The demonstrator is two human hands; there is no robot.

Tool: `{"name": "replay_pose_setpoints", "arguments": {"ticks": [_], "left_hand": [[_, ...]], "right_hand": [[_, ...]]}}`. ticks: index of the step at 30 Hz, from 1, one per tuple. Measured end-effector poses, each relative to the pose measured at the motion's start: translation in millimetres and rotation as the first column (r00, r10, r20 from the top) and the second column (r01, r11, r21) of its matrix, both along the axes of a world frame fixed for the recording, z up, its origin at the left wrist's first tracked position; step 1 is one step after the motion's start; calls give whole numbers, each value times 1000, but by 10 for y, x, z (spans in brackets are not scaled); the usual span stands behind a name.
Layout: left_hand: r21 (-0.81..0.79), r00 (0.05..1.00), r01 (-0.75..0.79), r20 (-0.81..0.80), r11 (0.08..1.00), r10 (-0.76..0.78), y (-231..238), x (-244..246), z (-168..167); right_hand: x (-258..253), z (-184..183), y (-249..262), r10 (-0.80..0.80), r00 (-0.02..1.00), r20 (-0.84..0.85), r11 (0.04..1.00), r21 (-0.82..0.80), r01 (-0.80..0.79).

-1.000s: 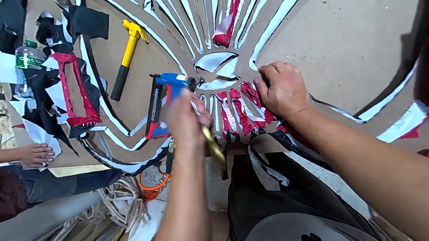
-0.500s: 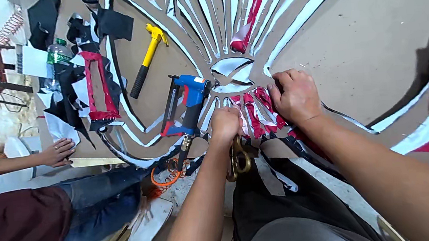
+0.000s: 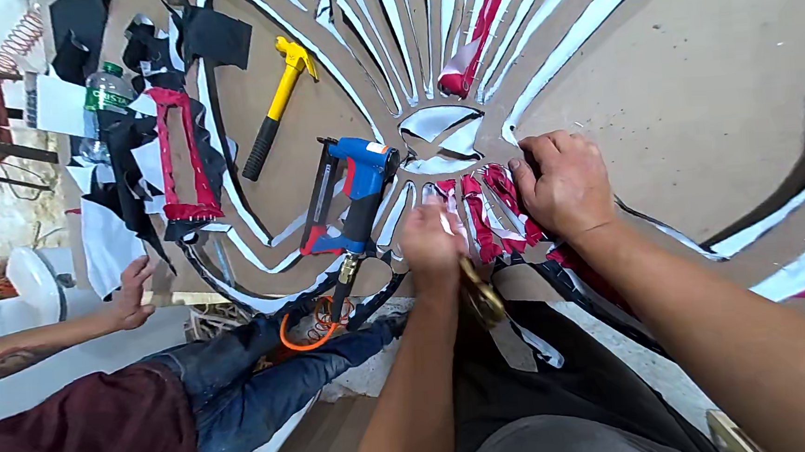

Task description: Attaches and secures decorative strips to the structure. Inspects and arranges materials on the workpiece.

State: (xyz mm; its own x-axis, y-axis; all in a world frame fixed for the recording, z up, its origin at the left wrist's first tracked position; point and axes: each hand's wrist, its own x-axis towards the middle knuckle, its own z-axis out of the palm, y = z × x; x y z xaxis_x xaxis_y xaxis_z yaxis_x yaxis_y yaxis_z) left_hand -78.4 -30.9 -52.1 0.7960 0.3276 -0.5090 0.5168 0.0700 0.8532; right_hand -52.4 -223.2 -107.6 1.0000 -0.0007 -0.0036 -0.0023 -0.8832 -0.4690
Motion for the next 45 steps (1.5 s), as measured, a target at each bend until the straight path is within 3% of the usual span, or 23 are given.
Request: {"name": "replay_pose_setpoints", "arguments": {"ticks": [3, 6, 9, 12, 16, 24, 28, 29, 32, 33, 34, 35, 37, 38, 40, 42, 43, 45], "left_hand": [[60, 989, 4, 147, 998, -13, 325, 384, 431], [159, 926, 374, -118, 914, -358, 443, 435, 708], [26, 756, 594, -361, 804, -546, 261, 270, 482], [8, 738, 574, -438, 819, -513, 125, 196, 187], [140, 764, 547, -487, 826, -423, 125, 236, 112], [338, 697, 674, -586, 656, -414, 26, 323, 170], [300, 818, 509, -460, 807, -345, 17, 238, -8], [308, 804, 536, -471, 786, -363, 12, 255, -5], [373, 617, 773, -630, 513, -471, -16, 442, 268], [373, 589, 798, -650, 474, -481, -24, 482, 309], [369, 601, 788, -637, 493, -484, -15, 488, 294], [352, 655, 737, -582, 577, -482, 14, 462, 217], [123, 842, 460, -375, 879, -388, 46, 317, 19], [-37, 917, 284, -280, 958, -283, 30, 238, -25], [-187, 989, 130, -41, 974, -140, 110, 261, 59], [-168, 974, 103, 216, 980, -65, 331, 642, 442], [-132, 956, 114, 283, 985, -73, 448, 832, 656], [23, 948, 223, 228, 975, -223, 596, 897, 969]], "right_hand": [[-4, 4, -36, 3, 1000, -7, 1000, 3, -3], [-7, 43, -10, 11, 1000, -6, 1000, 15, -11], [-3, 43, 12, 5, 1000, -4, 1000, 19, -5], [-6, 31, -3, 7, 1000, 2, 1000, 14, -7], [5, 21, -12, 4, 1000, -7, 1000, 8, -4], [9, 27, -7, 6, 1000, -2, 1000, 0, -6], [9, 20, 3, -2, 1000, 8, 1000, 0, 2], [8, 19, -3, -2, 1000, 9, 1000, 1, 2], [-15, 16, -16, 3, 1000, 0, 1000, 4, -3], [-18, 23, -13, 6, 1000, -3, 1000, 1, -6], [-13, 32, -7, 8, 1000, -2, 1000, 0, -8], [2, 35, -6, 8, 1000, 8, 1000, -4, -8], [10, 29, 1, 10, 1000, 16, 1000, -16, -9], [1, 25, 5, 12, 1000, 8, 1000, -18, -12], [9, 15, 17, 14, 1000, -5, 1000, -21, -14], [21, -5, 0, 8, 1000, -3, 1000, -29, -8], [3, -2, -7, 10, 1000, -10, 999, -33, -10], [-40, 41, 7, 23, 999, -25, 999, -25, -24]]}}
